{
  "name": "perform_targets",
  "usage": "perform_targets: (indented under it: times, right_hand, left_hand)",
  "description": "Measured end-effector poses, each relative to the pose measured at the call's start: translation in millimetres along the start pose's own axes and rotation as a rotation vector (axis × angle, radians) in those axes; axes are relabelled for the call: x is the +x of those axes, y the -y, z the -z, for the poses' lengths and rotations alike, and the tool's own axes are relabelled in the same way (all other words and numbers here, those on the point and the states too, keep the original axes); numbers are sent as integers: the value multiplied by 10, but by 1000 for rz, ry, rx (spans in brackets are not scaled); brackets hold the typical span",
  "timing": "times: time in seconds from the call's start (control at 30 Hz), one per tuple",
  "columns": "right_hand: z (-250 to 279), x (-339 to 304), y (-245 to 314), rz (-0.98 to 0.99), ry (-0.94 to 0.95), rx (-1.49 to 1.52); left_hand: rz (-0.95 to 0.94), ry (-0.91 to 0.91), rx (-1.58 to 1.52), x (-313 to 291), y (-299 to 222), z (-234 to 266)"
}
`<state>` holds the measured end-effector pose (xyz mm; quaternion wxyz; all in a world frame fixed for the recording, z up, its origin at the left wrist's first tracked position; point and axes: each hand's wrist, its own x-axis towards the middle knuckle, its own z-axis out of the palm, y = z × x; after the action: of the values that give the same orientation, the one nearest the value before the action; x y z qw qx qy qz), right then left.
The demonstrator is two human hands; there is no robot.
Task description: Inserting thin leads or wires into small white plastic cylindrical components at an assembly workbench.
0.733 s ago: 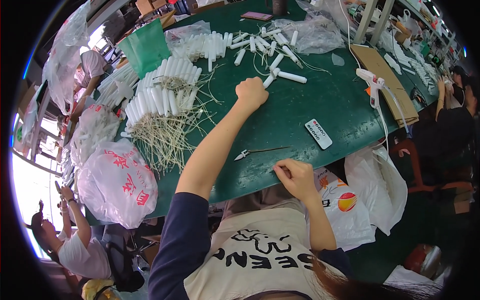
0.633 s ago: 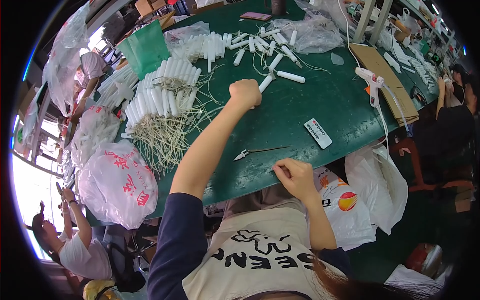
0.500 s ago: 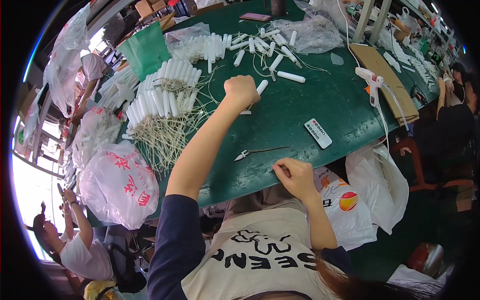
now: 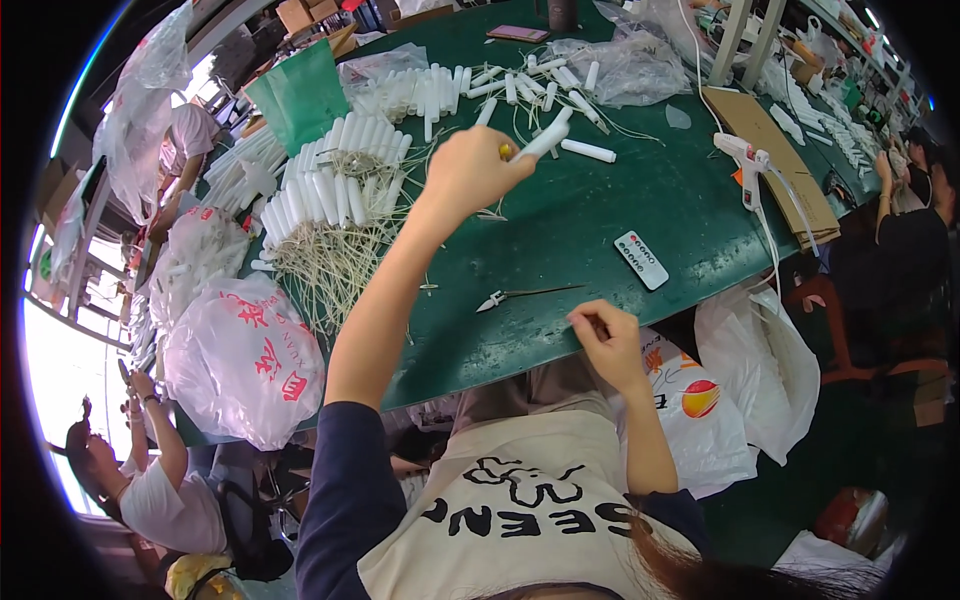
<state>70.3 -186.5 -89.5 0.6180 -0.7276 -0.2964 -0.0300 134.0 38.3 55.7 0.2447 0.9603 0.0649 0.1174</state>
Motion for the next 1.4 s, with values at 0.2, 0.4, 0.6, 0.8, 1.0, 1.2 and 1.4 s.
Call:
perform_targets:
  times: [0.2,0.4,0.6,0.8,1.0,1.2,1.4]
  right_hand:
    - [222,55,266,14,-142,582]
    - [348,27,740,358,-50,471]
    - [359,-61,819,357,-207,492]
    - [323,-172,737,127,45,-105]
    - [231,-158,738,72,55,-88]
    - [183,-128,689,135,11,-158]
    - [187,-159,627,168,45,-218]
  left_hand:
    - [-149,237,-494,-889,-699,681]
    - [-496,445,-510,-1295,-775,383]
    - [-359,611,-601,-1159,-663,320]
    - [-158,454,-789,-1127,-568,160]
    - [-360,361,-502,-1144,-561,108]
    - [-643,150,-95,-1146,-528,10]
    - [-790,69,125,-1128,-549,-18]
